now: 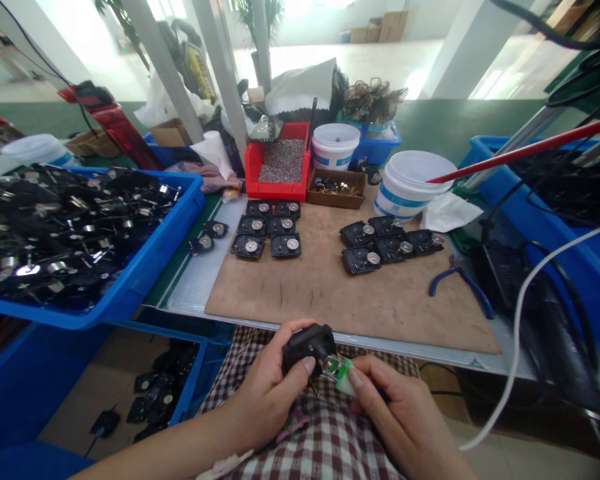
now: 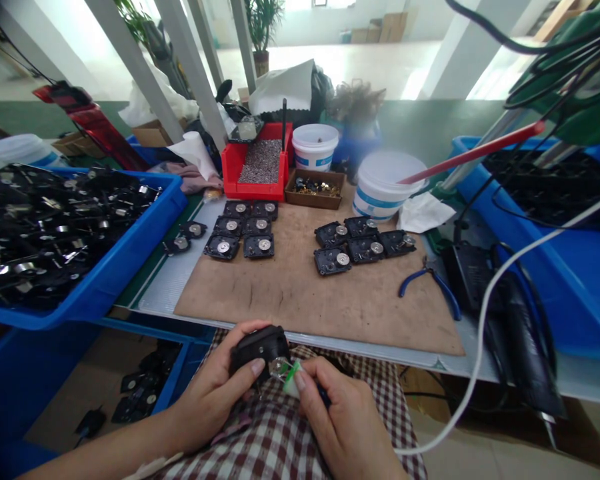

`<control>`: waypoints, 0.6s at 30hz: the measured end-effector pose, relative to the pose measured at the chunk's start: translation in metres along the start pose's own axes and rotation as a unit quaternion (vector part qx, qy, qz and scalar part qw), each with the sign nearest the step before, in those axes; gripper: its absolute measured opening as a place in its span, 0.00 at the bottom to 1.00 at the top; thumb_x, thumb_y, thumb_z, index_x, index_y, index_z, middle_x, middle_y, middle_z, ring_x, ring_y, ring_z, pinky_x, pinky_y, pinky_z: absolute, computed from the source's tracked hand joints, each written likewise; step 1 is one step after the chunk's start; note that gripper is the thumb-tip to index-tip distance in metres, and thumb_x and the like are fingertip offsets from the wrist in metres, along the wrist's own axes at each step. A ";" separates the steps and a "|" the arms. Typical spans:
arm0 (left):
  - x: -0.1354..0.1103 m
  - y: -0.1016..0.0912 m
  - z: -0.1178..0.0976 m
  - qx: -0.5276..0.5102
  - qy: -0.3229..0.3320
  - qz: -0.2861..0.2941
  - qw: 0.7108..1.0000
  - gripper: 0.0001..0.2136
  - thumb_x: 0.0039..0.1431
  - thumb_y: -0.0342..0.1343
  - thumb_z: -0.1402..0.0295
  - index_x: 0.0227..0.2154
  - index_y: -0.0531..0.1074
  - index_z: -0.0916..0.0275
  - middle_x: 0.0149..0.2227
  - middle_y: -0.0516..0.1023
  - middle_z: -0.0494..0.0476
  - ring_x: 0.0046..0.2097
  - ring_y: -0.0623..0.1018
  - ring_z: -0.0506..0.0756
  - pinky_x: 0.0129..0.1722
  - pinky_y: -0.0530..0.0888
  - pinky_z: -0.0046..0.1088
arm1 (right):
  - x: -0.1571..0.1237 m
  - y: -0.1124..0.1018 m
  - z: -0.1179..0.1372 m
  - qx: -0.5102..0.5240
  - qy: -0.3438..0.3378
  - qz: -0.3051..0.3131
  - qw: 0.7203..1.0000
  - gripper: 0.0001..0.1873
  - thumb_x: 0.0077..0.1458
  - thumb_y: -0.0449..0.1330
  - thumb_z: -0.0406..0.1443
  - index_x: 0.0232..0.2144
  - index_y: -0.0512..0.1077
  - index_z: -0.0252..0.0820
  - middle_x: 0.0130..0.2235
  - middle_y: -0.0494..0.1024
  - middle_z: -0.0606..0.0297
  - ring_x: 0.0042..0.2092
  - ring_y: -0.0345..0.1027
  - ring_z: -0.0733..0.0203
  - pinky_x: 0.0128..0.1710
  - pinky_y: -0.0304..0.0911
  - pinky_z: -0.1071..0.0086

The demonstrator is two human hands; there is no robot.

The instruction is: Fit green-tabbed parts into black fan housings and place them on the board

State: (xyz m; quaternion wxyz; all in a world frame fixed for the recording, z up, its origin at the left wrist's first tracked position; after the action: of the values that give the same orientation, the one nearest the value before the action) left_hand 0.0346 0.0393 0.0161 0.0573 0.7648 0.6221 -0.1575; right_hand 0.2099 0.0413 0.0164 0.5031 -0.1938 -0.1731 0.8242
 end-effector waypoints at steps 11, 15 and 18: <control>-0.001 -0.002 0.001 0.047 0.018 -0.017 0.999 0.15 0.64 0.46 0.63 0.53 0.61 0.55 0.48 0.72 0.54 0.48 0.72 0.56 0.53 0.65 0.33 | 0.001 0.001 0.000 -0.048 -0.016 -0.012 0.999 0.14 0.66 0.45 0.41 0.33 0.67 0.46 0.25 0.72 0.73 0.25 0.67 0.66 0.26 0.58 0.76; 0.000 -0.002 0.002 0.039 0.013 -0.013 0.999 0.15 0.64 0.45 0.64 0.53 0.60 0.56 0.47 0.72 0.54 0.49 0.71 0.56 0.54 0.64 0.33 | 0.003 0.002 0.000 -0.052 -0.015 -0.017 0.998 0.14 0.66 0.45 0.41 0.33 0.67 0.46 0.25 0.72 0.73 0.26 0.68 0.66 0.26 0.59 0.76; 0.002 -0.003 0.003 0.046 0.014 -0.016 0.999 0.15 0.64 0.46 0.64 0.53 0.60 0.55 0.47 0.72 0.54 0.47 0.72 0.55 0.52 0.66 0.32 | 0.004 0.002 -0.001 -0.053 -0.016 -0.021 0.998 0.14 0.66 0.45 0.41 0.32 0.67 0.46 0.25 0.72 0.73 0.25 0.67 0.66 0.26 0.59 0.76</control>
State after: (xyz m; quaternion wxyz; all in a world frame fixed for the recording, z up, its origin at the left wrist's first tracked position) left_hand 0.0317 0.0409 0.0133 0.0106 0.7587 0.6271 -0.1760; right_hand 0.2067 0.0441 0.0139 0.5061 -0.2034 -0.2288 0.8063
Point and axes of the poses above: each hand's wrist, its own x-axis towards the middle knuckle, its own y-axis out of the palm, z = x × y, the point moved 4 cm from there along x, towards the middle knuckle
